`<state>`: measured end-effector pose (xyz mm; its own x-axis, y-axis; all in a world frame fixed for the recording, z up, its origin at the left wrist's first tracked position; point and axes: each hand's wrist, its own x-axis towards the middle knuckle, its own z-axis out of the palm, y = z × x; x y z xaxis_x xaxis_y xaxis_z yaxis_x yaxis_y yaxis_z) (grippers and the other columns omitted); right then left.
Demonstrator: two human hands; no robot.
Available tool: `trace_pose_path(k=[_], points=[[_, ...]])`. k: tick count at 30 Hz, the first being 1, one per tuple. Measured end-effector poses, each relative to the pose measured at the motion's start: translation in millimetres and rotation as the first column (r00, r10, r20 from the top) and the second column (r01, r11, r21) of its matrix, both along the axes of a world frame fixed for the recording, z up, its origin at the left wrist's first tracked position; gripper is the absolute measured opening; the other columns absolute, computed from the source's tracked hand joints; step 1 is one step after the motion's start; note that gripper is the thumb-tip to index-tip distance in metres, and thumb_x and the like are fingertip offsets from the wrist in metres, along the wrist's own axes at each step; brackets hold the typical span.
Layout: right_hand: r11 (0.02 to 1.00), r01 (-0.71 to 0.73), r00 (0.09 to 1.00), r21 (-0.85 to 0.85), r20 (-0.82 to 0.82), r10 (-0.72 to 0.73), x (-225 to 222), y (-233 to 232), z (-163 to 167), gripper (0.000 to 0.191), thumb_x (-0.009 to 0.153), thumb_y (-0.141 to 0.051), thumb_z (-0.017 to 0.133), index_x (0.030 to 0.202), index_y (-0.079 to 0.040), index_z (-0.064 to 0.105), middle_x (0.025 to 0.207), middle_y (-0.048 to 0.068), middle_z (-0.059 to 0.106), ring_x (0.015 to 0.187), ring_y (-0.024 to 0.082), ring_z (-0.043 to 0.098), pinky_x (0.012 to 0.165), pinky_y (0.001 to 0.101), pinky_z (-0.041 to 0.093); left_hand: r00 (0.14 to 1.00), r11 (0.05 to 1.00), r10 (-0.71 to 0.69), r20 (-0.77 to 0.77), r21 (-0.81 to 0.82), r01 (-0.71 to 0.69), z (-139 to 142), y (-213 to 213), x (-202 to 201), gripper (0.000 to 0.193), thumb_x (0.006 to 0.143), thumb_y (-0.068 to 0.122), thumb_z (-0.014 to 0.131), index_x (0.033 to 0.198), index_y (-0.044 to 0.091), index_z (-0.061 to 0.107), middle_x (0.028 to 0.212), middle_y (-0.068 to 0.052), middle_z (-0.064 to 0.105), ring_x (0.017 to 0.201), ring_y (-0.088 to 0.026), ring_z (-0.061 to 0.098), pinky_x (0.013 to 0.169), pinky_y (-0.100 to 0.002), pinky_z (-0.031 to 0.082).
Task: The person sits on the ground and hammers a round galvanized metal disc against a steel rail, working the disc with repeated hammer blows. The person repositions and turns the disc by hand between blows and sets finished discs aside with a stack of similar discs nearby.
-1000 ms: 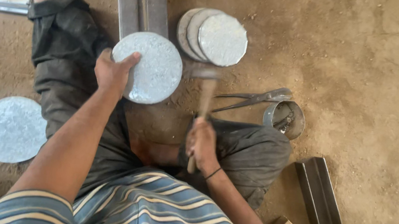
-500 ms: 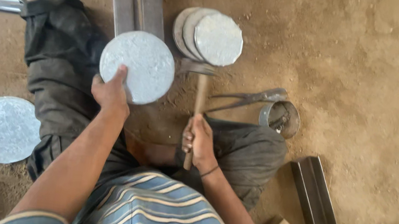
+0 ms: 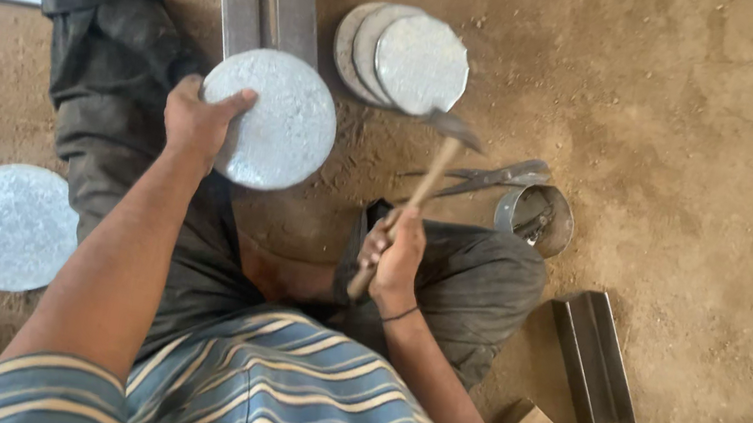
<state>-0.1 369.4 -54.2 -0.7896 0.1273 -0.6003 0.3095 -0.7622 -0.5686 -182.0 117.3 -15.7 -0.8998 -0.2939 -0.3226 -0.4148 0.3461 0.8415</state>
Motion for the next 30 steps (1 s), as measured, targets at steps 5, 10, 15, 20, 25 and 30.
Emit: trace_pose_path(k=[5, 10, 15, 20, 25, 30], points=[[0.866, -0.435, 0.899, 0.245, 0.164, 0.406, 5.7, -3.0, 5.1, 0.034, 0.102, -0.052, 0.047, 0.094, -0.018, 0.048, 0.059, -0.002, 0.041, 0.043, 0.011, 0.039, 0.038, 0.0294, 0.035, 0.994, 0.997, 0.067, -0.081, -0.033, -0.070, -5.2, 6.7, 2.6, 0.049, 0.078, 0.026, 0.094, 0.107, -0.005, 0.068, 0.103, -0.014, 0.073, 0.092, -0.019, 0.068, 0.083, -0.036, 0.053], [0.988, -0.141, 0.989, 0.061, -0.040, 0.144, 1.7, -1.7, 6.0, 0.045, 0.107, -0.057, 0.042, 0.092, -0.015, 0.048, 0.063, -0.003, 0.042, 0.045, 0.009, 0.039, 0.040, 0.0281, 0.037, 0.970, 0.962, 0.226, -0.092, 0.177, -0.208, -11.6, 6.2, 19.4, 0.046, 0.081, 0.024, 0.090, 0.108, -0.004, 0.064, 0.103, -0.011, 0.072, 0.093, -0.018, 0.067, 0.083, -0.035, 0.054], [0.987, -0.109, 0.994, 0.119, 0.043, 0.104, 3.9, -3.8, 11.4, 0.042, 0.104, -0.055, 0.045, 0.088, -0.017, 0.044, 0.060, -0.003, 0.040, 0.043, 0.010, 0.038, 0.037, 0.0287, 0.034, 0.941, 0.941, 0.307, -0.145, 0.195, -0.277, -22.4, 15.2, 25.9, 0.044, 0.080, 0.020, 0.090, 0.105, -0.006, 0.065, 0.103, -0.012, 0.072, 0.092, -0.019, 0.066, 0.084, -0.034, 0.055], [0.949, -0.301, 0.953, 0.097, 0.072, 0.295, 4.9, -1.5, 13.6, 0.039, 0.107, -0.050, 0.045, 0.090, -0.015, 0.048, 0.062, -0.003, 0.042, 0.045, 0.008, 0.038, 0.040, 0.0263, 0.035, 0.912, 0.904, 0.378, -0.161, 0.275, -0.326, -21.7, 18.9, 29.9, 0.045, 0.081, 0.018, 0.090, 0.111, -0.003, 0.063, 0.108, -0.010, 0.071, 0.096, -0.018, 0.066, 0.089, -0.034, 0.055], [0.976, -0.106, 0.989, 0.193, -0.078, 0.123, 9.2, -10.7, 3.3, 0.040, 0.107, -0.049, 0.045, 0.086, -0.015, 0.045, 0.058, -0.001, 0.042, 0.040, 0.011, 0.041, 0.036, 0.0289, 0.036, 0.907, 0.898, 0.422, -0.017, 0.147, -0.415, -15.6, 22.7, 34.2, 0.046, 0.083, 0.020, 0.089, 0.114, -0.002, 0.062, 0.113, -0.011, 0.069, 0.101, -0.019, 0.065, 0.090, -0.037, 0.052], [0.918, -0.376, 0.926, 0.129, 0.008, 0.378, 11.2, -3.2, 0.1, 0.036, 0.107, -0.047, 0.047, 0.091, -0.015, 0.048, 0.061, -0.001, 0.043, 0.043, 0.009, 0.039, 0.038, 0.0274, 0.036, 0.857, 0.777, 0.515, 0.038, 0.402, -0.485, -40.4, 22.9, 42.9, 0.049, 0.084, 0.018, 0.084, 0.123, -0.001, 0.060, 0.120, -0.011, 0.071, 0.105, -0.021, 0.069, 0.091, -0.037, 0.055]])
